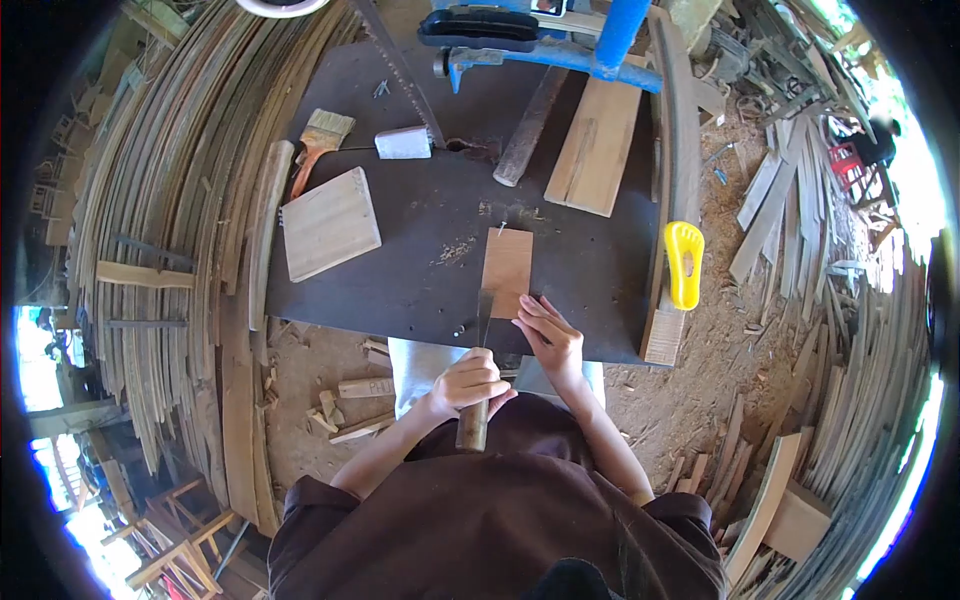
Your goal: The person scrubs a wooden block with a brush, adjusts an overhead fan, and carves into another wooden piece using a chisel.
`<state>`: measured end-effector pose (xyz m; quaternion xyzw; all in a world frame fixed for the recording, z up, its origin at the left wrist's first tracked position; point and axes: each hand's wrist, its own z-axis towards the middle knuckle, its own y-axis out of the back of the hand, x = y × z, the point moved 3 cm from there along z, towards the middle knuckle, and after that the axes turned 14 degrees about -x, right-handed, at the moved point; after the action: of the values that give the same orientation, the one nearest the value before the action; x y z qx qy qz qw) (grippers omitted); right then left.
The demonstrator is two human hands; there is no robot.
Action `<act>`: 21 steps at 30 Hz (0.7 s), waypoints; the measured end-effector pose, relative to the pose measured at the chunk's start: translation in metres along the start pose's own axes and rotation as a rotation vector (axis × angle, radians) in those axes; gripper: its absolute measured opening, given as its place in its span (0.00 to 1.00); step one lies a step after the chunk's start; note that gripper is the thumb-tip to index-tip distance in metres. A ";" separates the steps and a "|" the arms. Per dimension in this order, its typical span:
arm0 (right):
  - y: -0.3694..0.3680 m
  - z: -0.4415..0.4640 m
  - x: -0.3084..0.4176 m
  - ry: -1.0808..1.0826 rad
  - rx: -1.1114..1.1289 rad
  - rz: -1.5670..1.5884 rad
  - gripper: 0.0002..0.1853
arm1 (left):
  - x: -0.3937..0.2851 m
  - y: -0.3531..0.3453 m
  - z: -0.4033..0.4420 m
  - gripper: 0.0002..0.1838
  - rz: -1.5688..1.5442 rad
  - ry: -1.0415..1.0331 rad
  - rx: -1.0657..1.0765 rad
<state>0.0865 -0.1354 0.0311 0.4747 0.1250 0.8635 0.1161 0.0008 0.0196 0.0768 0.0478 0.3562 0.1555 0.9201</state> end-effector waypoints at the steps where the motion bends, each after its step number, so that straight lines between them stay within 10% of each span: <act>1: 0.000 0.000 0.000 -0.001 -0.005 -0.004 0.09 | 0.001 -0.001 0.001 0.13 -0.014 -0.011 0.002; 21: 0.000 0.000 0.000 -0.014 -0.007 -0.019 0.09 | 0.007 -0.007 0.006 0.14 -0.074 0.004 0.012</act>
<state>0.0864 -0.1350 0.0312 0.4793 0.1257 0.8593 0.1269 0.0107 0.0154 0.0754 0.0398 0.3604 0.1192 0.9243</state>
